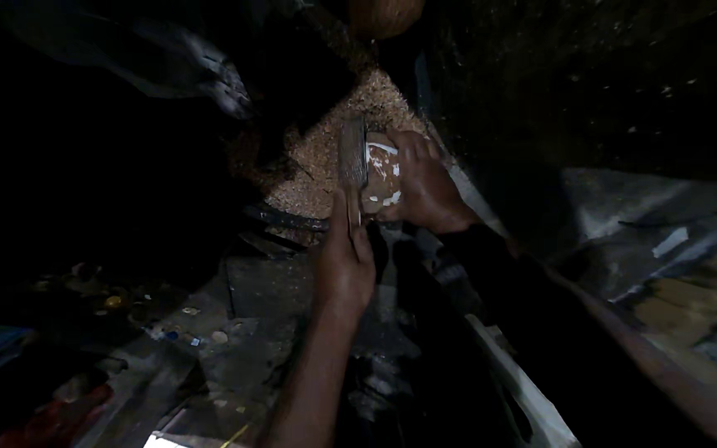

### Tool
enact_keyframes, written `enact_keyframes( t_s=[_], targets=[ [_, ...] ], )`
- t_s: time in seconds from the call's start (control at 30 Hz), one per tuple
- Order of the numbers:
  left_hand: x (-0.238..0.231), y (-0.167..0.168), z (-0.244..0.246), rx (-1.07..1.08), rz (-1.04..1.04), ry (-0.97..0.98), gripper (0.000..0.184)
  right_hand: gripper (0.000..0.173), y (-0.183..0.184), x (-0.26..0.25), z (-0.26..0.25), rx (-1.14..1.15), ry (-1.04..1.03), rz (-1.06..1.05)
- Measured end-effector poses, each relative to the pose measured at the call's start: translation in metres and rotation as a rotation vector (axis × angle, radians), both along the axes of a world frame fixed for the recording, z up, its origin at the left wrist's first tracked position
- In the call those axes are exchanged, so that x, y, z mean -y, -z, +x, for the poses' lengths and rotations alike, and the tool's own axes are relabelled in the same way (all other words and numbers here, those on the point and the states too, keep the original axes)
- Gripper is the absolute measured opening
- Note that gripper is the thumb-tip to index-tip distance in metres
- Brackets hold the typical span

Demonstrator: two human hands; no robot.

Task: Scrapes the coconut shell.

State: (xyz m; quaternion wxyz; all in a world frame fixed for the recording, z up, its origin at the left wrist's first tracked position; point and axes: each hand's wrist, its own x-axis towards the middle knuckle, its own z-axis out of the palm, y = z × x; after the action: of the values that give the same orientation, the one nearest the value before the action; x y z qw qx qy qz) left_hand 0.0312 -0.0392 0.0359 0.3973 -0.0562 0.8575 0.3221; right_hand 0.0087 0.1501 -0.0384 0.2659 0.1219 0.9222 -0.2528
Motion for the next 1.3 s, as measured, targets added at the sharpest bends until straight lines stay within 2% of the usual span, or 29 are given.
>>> enact_keyframes(
  t_s=[0.07, 0.1, 0.2, 0.27, 0.37, 0.43, 0.47, 0.53, 0.6, 0.7, 0.77, 0.8, 0.83, 0.9, 0.97, 1.0, 1.07, 1.17, 1.2, 1.23, 1.3],
  targets=[
    [0.005, -0.007, 0.036, -0.004, 0.021, -0.048, 0.07, 0.139, 0.001, -0.002, 0.004, -0.009, 0.058, -0.001],
    [0.003, -0.007, 0.035, 0.021, 0.019, -0.052, 0.071, 0.138, 0.0, -0.002, 0.006, -0.008, 0.098, -0.003],
    [-0.017, 0.009, -0.019, 0.013, -0.002, -0.018, 0.068, 0.142, 0.001, 0.001, -0.003, -0.033, 0.202, -0.036],
    [-0.023, 0.026, -0.024, -0.083, -0.015, 0.034, 0.069, 0.141, 0.003, -0.005, -0.012, -0.009, 0.194, -0.047],
    [0.001, 0.037, 0.048, -0.166, -0.03, 0.044, 0.071, 0.141, 0.011, -0.017, -0.02, 0.023, 0.174, -0.103],
    [0.007, 0.035, 0.07, -0.172, 0.011, 0.003, 0.069, 0.143, 0.01, -0.02, -0.018, 0.0, 0.162, -0.097],
    [0.003, 0.031, 0.061, -0.151, 0.015, -0.003, 0.069, 0.146, 0.007, -0.018, -0.015, -0.001, 0.159, -0.101],
    [-0.012, 0.025, 0.011, -0.114, -0.005, 0.026, 0.07, 0.157, 0.001, -0.011, -0.015, 0.026, 0.129, -0.087],
    [-0.025, 0.025, -0.019, -0.103, -0.029, 0.053, 0.071, 0.155, -0.001, -0.005, -0.014, 0.068, 0.069, -0.022],
    [-0.009, 0.021, 0.028, -0.132, -0.058, 0.096, 0.071, 0.152, -0.011, -0.007, -0.021, 0.09, 0.049, -0.013],
    [0.009, 0.01, 0.07, -0.161, -0.057, 0.124, 0.07, 0.152, -0.003, -0.01, -0.017, 0.086, 0.068, 0.007],
    [0.011, 0.003, 0.072, -0.171, -0.056, 0.118, 0.069, 0.151, -0.001, -0.009, -0.017, 0.082, 0.09, 0.008],
    [0.008, -0.002, 0.059, -0.155, -0.064, 0.105, 0.067, 0.15, 0.0, -0.007, -0.017, 0.071, 0.11, 0.005],
    [-0.005, -0.004, 0.0, -0.033, -0.09, 0.089, 0.066, 0.148, -0.002, 0.003, -0.017, 0.049, 0.121, -0.021],
    [-0.017, 0.006, -0.062, 0.126, -0.106, 0.059, 0.063, 0.144, -0.004, 0.01, -0.013, 0.061, 0.087, -0.015],
    [-0.019, 0.01, -0.074, 0.14, -0.101, 0.043, 0.062, 0.144, -0.005, 0.012, -0.012, 0.079, 0.067, 0.001],
    [-0.02, -0.001, -0.053, 0.046, -0.115, 0.077, 0.065, 0.146, -0.005, 0.013, -0.017, 0.096, 0.054, 0.024],
    [-0.002, -0.022, 0.035, -0.099, -0.135, 0.173, 0.072, 0.138, -0.006, 0.017, -0.021, 0.079, 0.065, 0.034],
    [0.001, -0.026, 0.047, -0.119, -0.14, 0.182, 0.072, 0.135, -0.006, 0.019, -0.021, 0.072, 0.077, 0.04],
    [0.002, -0.026, 0.043, -0.128, -0.143, 0.182, 0.071, 0.134, -0.006, 0.021, -0.019, 0.06, 0.09, 0.047],
    [-0.008, -0.02, -0.002, -0.076, -0.181, 0.178, 0.07, 0.138, -0.009, 0.028, -0.018, 0.053, 0.081, 0.056]
  ],
)
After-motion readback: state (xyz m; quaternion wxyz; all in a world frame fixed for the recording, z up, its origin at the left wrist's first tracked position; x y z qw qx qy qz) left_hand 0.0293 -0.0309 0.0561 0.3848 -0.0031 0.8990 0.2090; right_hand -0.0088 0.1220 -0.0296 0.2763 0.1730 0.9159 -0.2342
